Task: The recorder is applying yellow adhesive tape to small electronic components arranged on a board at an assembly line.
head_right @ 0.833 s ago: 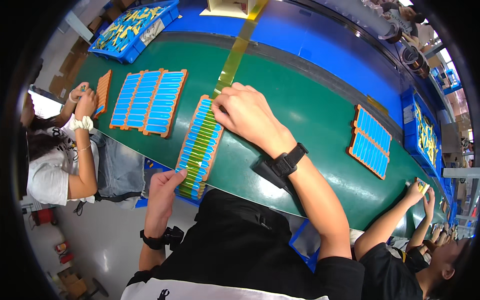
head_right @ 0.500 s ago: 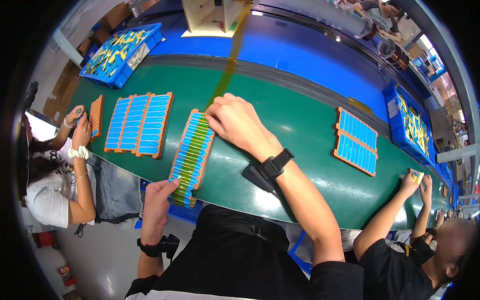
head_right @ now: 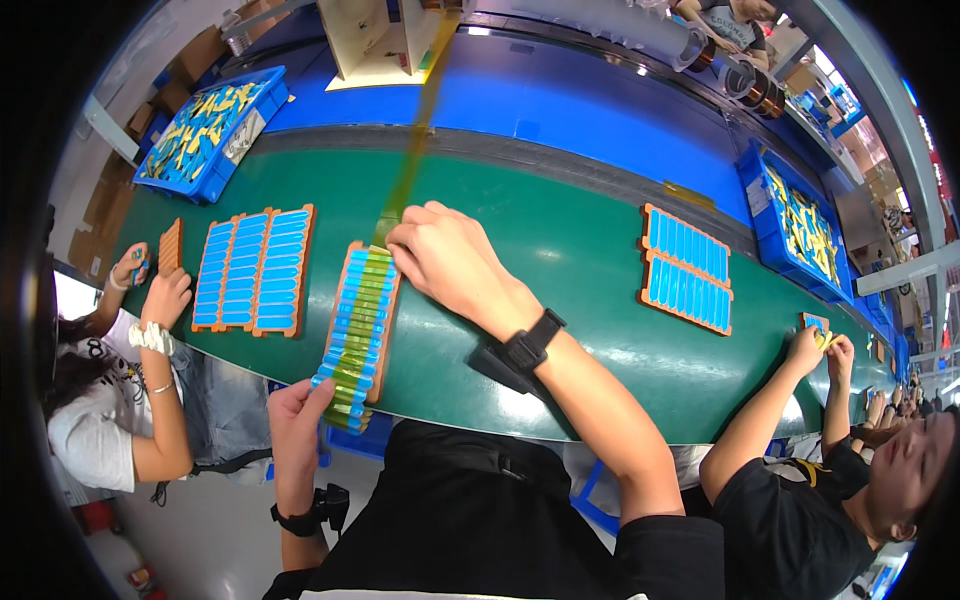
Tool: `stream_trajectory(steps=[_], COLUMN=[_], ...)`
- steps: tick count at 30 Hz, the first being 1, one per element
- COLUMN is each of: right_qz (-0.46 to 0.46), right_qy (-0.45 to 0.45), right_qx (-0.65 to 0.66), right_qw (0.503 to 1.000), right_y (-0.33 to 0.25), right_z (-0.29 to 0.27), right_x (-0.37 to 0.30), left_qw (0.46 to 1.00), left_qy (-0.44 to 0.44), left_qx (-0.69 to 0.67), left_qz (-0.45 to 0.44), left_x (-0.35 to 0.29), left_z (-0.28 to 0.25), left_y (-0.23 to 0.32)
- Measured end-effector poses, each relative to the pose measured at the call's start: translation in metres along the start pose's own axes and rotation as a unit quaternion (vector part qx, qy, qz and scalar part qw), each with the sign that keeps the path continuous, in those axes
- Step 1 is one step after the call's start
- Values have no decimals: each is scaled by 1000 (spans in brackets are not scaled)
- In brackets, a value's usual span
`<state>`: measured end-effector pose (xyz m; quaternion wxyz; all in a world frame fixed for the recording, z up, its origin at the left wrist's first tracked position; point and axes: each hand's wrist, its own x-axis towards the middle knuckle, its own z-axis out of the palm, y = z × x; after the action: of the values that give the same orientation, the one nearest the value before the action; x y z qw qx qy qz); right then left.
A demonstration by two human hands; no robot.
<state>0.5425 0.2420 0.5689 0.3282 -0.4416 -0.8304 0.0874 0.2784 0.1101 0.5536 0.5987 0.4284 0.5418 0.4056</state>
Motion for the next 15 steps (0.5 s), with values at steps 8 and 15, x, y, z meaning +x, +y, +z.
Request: stream_trajectory(steps=[8,15], right_qz=[25,-75], right_qy=[-87,-163], right_qx=[29,29], right_qw=[995,983], right_y=[-29,-85], right_z=[-33,7], right_x=[-45,-58], left_qw=[987,977], left_qy=[20,-31], left_qx=[-66,-82], left_qz=[148,193], left_x=[0,1], left_z=[-9,-24], left_y=[31,65])
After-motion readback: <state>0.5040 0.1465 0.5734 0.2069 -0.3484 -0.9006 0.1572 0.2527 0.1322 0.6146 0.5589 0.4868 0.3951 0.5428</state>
